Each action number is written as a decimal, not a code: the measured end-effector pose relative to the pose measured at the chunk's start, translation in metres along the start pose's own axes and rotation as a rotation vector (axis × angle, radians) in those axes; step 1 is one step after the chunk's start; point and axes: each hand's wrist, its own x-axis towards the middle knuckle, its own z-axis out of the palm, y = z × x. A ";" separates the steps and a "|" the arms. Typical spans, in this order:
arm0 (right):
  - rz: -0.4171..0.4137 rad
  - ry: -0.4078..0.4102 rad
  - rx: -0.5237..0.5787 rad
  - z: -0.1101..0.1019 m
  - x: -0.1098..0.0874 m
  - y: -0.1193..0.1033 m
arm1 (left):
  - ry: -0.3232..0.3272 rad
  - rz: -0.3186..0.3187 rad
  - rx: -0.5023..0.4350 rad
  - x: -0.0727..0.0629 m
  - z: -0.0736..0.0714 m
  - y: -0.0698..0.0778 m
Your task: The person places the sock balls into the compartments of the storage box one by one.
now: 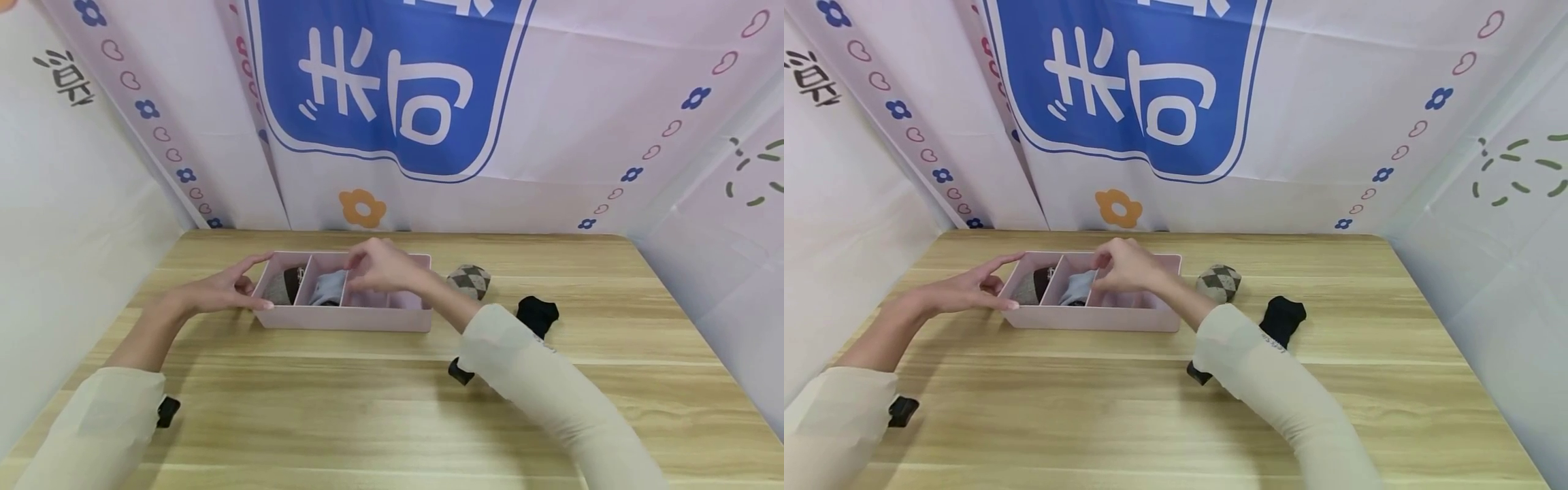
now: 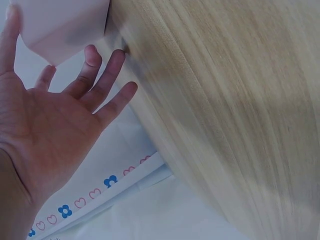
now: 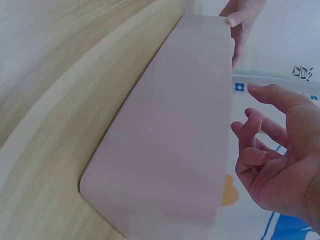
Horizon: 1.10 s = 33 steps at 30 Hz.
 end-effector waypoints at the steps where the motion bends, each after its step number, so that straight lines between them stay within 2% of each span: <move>1: 0.003 -0.002 0.013 -0.002 -0.002 0.001 | 0.000 -0.001 0.001 0.000 0.000 0.000; 11: 0.042 0.008 0.062 -0.024 -0.026 0.003 | 0.000 -0.016 0.008 -0.002 0.000 -0.001; 18: 0.115 0.074 0.037 -0.041 -0.049 0.014 | 0.008 -0.011 0.021 -0.001 0.000 -0.002; 26: 0.074 0.119 -0.029 -0.052 -0.070 0.032 | -0.002 -0.017 0.032 0.000 -0.001 0.000; 33: 0.110 0.128 -0.018 -0.055 -0.089 0.040 | 0.001 -0.011 0.028 0.001 0.000 0.000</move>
